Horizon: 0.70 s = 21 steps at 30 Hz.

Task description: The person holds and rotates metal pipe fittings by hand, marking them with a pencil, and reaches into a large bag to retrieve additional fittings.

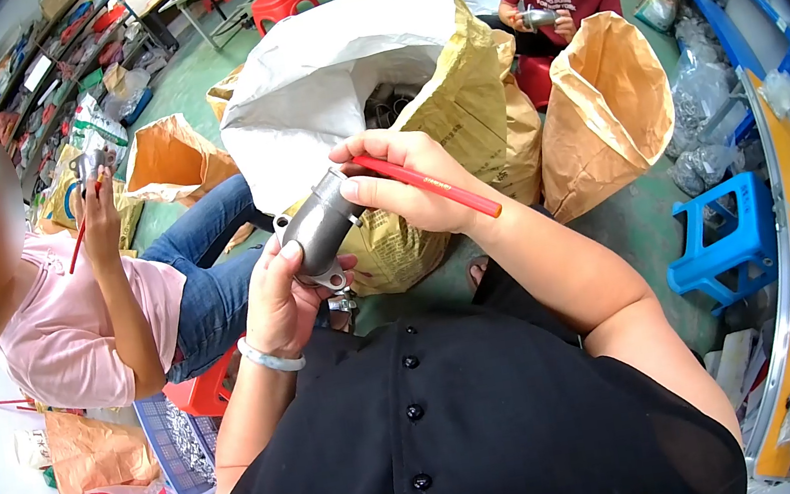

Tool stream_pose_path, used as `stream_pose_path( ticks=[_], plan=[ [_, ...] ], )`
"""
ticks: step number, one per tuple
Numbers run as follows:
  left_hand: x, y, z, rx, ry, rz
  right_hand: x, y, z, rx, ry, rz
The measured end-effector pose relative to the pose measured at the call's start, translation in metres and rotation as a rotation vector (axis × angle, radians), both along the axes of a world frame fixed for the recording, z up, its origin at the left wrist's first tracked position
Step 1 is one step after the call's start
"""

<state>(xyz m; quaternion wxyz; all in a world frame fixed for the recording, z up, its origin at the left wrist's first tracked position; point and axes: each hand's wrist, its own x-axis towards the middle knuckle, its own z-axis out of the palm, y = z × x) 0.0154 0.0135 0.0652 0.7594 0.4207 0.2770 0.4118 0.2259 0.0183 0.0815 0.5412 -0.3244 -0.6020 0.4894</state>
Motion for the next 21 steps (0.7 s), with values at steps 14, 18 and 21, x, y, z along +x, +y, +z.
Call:
stream_pose_path(
  ticks=[14, 18, 21],
  plan=[
    [-0.004, -0.004, 0.0, 0.007, -0.066, -0.071, 0.007, 0.006, 0.0, -0.165, 0.071, 0.041],
    [-0.001, -0.005, -0.003, -0.021, -0.036, -0.022, 0.001, 0.006, -0.006, -0.06, 0.045, -0.011],
    [-0.004, -0.007, -0.01, -0.074, -0.039, -0.008, -0.005, 0.006, -0.009, -0.04, 0.026, 0.02]
  ],
)
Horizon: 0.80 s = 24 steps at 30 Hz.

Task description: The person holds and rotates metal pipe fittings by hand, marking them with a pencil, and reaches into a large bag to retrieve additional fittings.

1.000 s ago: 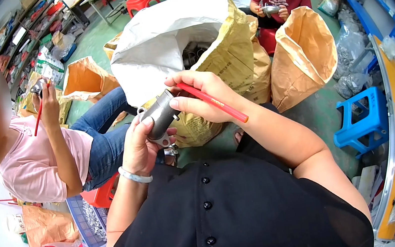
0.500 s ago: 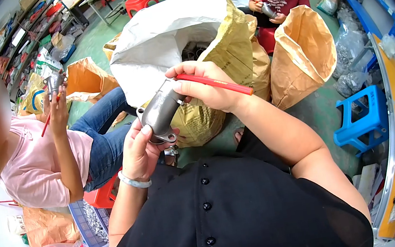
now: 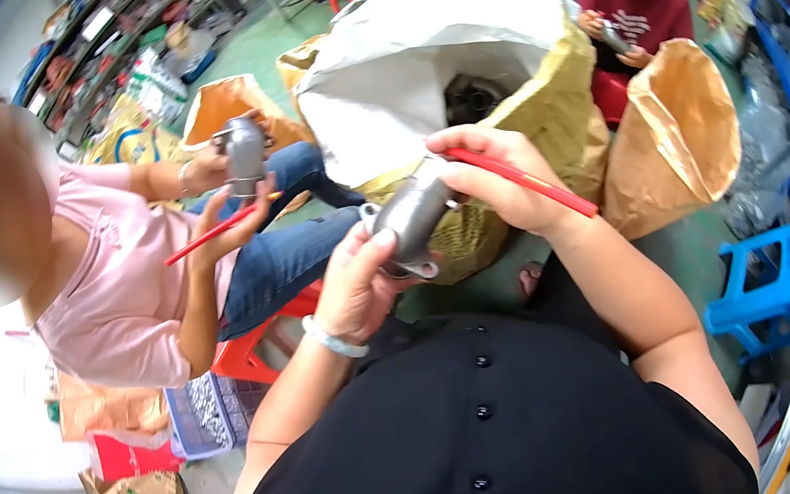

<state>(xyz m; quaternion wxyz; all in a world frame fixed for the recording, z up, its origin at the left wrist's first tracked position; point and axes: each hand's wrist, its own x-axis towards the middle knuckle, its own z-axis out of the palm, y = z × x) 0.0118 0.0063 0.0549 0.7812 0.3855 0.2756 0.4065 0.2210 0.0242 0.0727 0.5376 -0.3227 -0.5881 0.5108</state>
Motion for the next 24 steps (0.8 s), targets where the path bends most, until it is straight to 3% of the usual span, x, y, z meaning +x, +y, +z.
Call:
stream_pose_path(
  ticks=[24],
  plan=[
    [-0.053, 0.01, -0.038, -0.091, -0.174, -0.009, -0.061, 0.026, -0.007, -0.07, -0.269, 0.058]
  ],
)
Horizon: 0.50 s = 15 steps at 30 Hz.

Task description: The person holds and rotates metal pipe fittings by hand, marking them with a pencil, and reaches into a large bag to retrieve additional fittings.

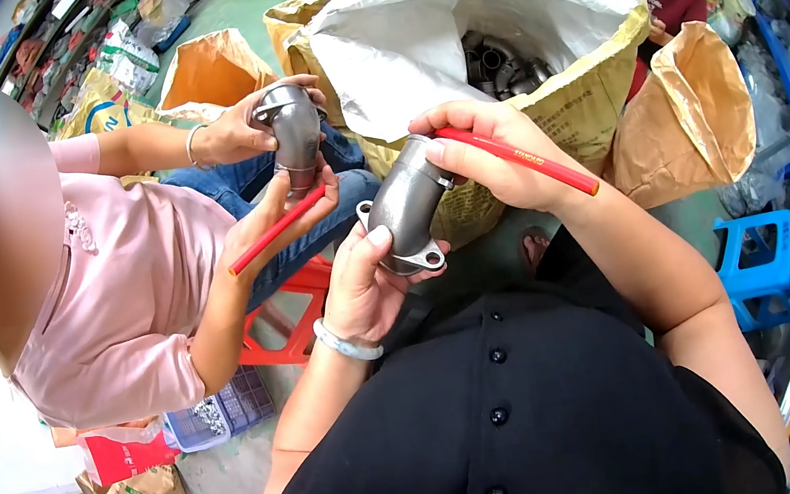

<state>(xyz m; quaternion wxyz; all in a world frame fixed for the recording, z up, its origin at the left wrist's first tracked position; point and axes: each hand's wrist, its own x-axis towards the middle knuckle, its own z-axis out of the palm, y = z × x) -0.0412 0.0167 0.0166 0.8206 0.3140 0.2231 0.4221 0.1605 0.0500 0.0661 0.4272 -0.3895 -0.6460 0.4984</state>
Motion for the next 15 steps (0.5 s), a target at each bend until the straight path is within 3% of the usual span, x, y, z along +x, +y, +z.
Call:
stream_pose_path(
  ticks=[15],
  plan=[
    [0.0014, 0.0088, -0.0038, -0.025, -0.036, 0.028, -0.0034, 0.0099, 0.0013, 0.002, 0.005, -0.002]
  ],
)
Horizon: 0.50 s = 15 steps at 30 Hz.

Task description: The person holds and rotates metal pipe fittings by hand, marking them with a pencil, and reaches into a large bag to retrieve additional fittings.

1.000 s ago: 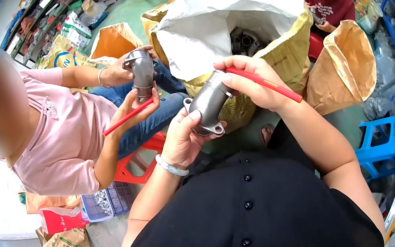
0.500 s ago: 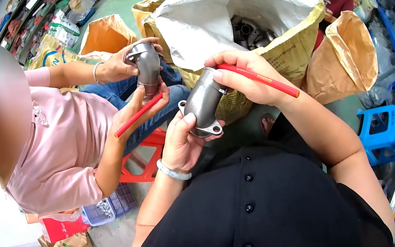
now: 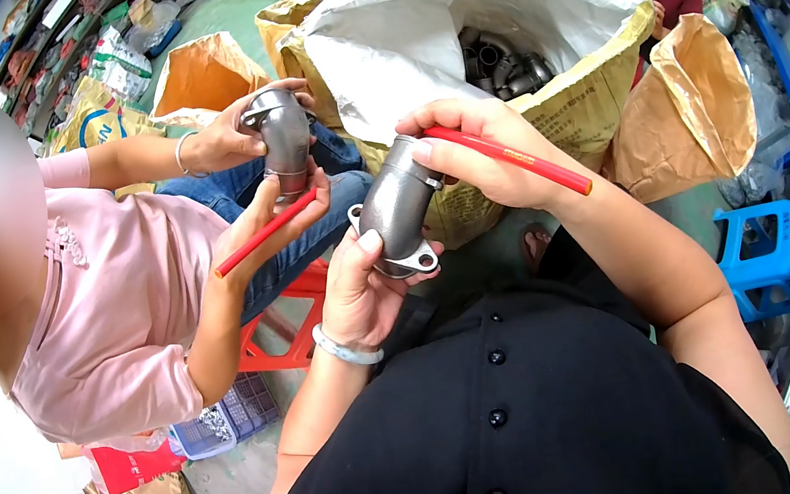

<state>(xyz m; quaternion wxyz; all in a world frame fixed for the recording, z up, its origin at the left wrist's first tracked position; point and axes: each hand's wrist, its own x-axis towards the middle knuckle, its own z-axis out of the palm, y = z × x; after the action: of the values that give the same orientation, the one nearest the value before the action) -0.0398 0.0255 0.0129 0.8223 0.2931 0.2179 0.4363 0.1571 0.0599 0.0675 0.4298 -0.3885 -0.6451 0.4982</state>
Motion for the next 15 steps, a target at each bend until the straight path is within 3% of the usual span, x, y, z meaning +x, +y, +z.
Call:
stream_pose_path(
  ticks=[15],
  plan=[
    [-0.005, 0.01, 0.002, 0.019, 0.018, 0.06, -0.007, 0.012, 0.005, 0.028, -0.071, -0.015]
  ],
)
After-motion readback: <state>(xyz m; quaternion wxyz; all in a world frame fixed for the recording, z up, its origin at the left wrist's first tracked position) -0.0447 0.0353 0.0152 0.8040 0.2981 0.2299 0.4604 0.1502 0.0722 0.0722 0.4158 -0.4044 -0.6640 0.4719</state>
